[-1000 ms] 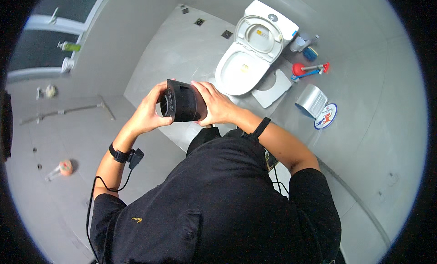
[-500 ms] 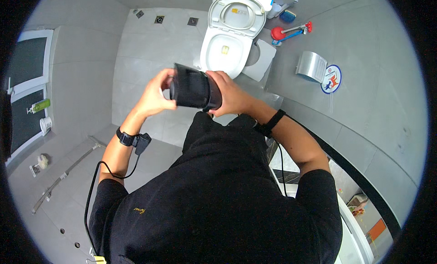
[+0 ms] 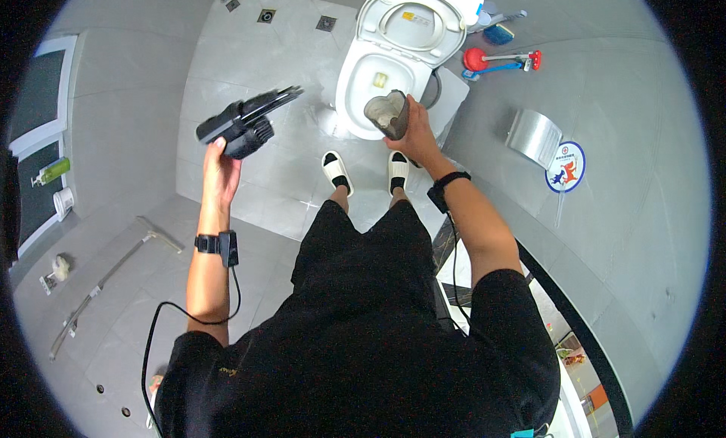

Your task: The person rinses the water tanks and filter components of a vacuum cleaner under a faucet and then attaches the parts back to the vacuum body.

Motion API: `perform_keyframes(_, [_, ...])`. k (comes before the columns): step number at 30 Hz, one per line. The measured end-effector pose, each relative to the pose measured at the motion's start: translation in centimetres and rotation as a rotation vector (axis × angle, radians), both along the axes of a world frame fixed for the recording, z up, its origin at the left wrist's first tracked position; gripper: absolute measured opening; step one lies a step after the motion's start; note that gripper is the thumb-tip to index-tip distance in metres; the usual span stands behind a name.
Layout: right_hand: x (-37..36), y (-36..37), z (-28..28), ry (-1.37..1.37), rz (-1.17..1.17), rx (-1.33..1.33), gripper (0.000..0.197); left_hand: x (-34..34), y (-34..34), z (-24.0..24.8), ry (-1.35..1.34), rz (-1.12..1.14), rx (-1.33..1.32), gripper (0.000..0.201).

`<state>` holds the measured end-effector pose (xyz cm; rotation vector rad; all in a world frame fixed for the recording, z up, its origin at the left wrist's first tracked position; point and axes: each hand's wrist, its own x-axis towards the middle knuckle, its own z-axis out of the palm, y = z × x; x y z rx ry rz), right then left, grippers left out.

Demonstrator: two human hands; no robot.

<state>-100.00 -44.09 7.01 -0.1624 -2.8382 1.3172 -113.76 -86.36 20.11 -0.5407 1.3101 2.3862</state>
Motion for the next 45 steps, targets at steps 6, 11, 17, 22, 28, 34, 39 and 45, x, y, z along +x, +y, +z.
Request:
perform_keyframes(6, [-1.0,3.3,-12.1,-0.377,-0.16,0.264,0.13,3.1,-4.0,-4.1,-0.068,0.111,-0.01,0.059])
perform_keyframes(11, [-4.9,2.0,-17.2,-0.889,-0.191,0.373,0.133,6.0,-7.3,-6.8,-0.172,0.179,-0.157,0.064])
perform_keyframes(17, [-8.2,1.0,-25.0,-1.231,-0.193,0.364,0.139,8.1,-10.2,-7.5,-0.297,0.207,-0.288,0.062])
perform_keyframes(22, [-8.5,5.2,-30.8,-1.343,-0.346,0.218,0.148,7.5,-9.8,-8.4,-0.286,0.154,-0.29,0.064])
perform_keyframes(28, [-11.9,0.3,-24.1,-1.308,-0.39,-0.646,0.095,8.5,-11.6,-6.7,-0.263,0.161,-0.346,0.066])
perform_keyframes(34, [-12.1,3.6,-19.1,-1.244,-0.498,-0.842,0.099,6.4,-9.0,-6.9,-0.215,0.134,-0.282,0.062])
perform_keyframes(39, [-12.6,3.1,-18.1,-1.248,-0.616,-1.079,0.101,5.9,-8.3,-6.7,-0.219,0.163,-0.28,0.059])
perform_keyframes(45, [-12.7,1.2,-18.3,-1.184,-0.715,-1.278,0.093,5.7,-8.5,-6.3,-0.193,0.161,-0.262,0.057])
